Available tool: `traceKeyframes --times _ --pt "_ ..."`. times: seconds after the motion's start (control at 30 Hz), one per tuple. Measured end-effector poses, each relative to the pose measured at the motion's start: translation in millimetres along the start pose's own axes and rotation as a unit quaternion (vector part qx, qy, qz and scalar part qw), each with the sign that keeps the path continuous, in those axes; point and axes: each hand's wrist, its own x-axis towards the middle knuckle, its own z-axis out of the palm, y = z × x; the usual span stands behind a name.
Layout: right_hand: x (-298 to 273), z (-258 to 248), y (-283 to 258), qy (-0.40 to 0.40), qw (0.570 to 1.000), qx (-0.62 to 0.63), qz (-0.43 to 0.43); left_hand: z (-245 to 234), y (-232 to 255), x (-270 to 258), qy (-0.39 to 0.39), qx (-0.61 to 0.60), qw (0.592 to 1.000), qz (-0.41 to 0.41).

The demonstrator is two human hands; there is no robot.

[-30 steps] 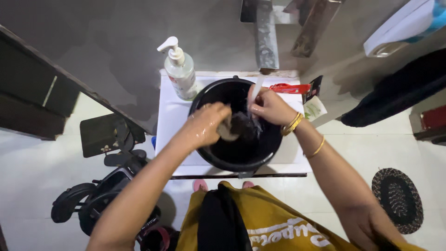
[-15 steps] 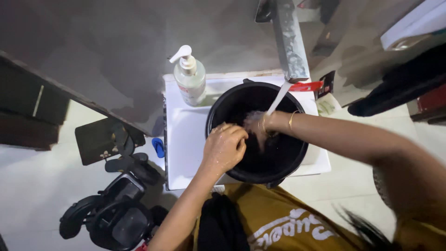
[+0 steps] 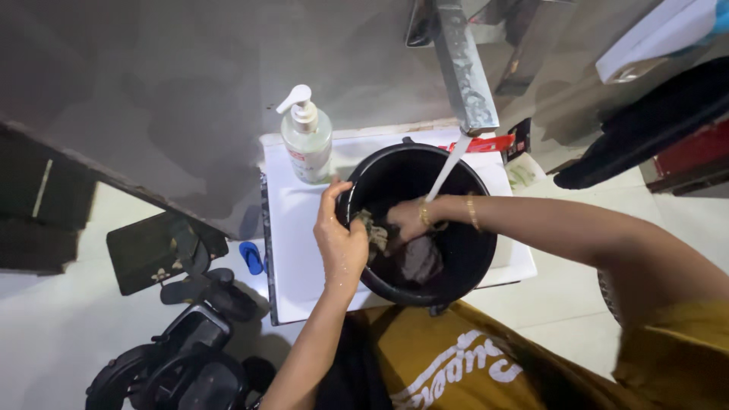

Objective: The person washes a cloth by hand in a bucket under a running faucet, retrieves a bottle of liquid from a kitchen cabinet, and pours it into the bucket to continue scrubbing the cloth.

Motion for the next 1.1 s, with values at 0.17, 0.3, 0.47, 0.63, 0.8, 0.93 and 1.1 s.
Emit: traceKeyframes --times 0.17,0.3,0.47,0.63,0.8,0.93,1.1 --pt "-92.9 -58.2 -29.5 0.16 0.977 -0.029 -0.141 -3.6 5.7 3.5 -0.03 0.029 0.998 -0.057" --pt "-147.5 -79.1 -24.2 0.198 0.961 -0.037 -0.191 -1.6 -2.2 5.1 -0.041 0.004 0.983 -0.18" --pt "-98.4 -43.7 -10.2 -0.002 0.999 0.024 0.048 -0.7 -9.2 2.6 -0.014 0.012 0.999 -0.042" --pt "14.6 35.7 -83.1 0.164 0.899 0.2 0.355 -1.9 -4.0 0.9 -0.013 0.023 0.996 -0.089" --pt "22.7 45.3 -77.6 0.291 0.925 -0.076 0.231 -4.1 -6.1 5.4 -0.025 -0.014 0.999 -0.042" --pt "37.0 36.1 -50.0 0.256 0.95 -0.001 0.179 -5.5 -8.8 7.1 -0.021 -0.018 1.0 -0.013" --pt "45.7 24.7 -16.2 0.259 0.957 0.079 0.102 -8.6 -10.9 -3.1 -0.029 -0.035 0.999 0.003"
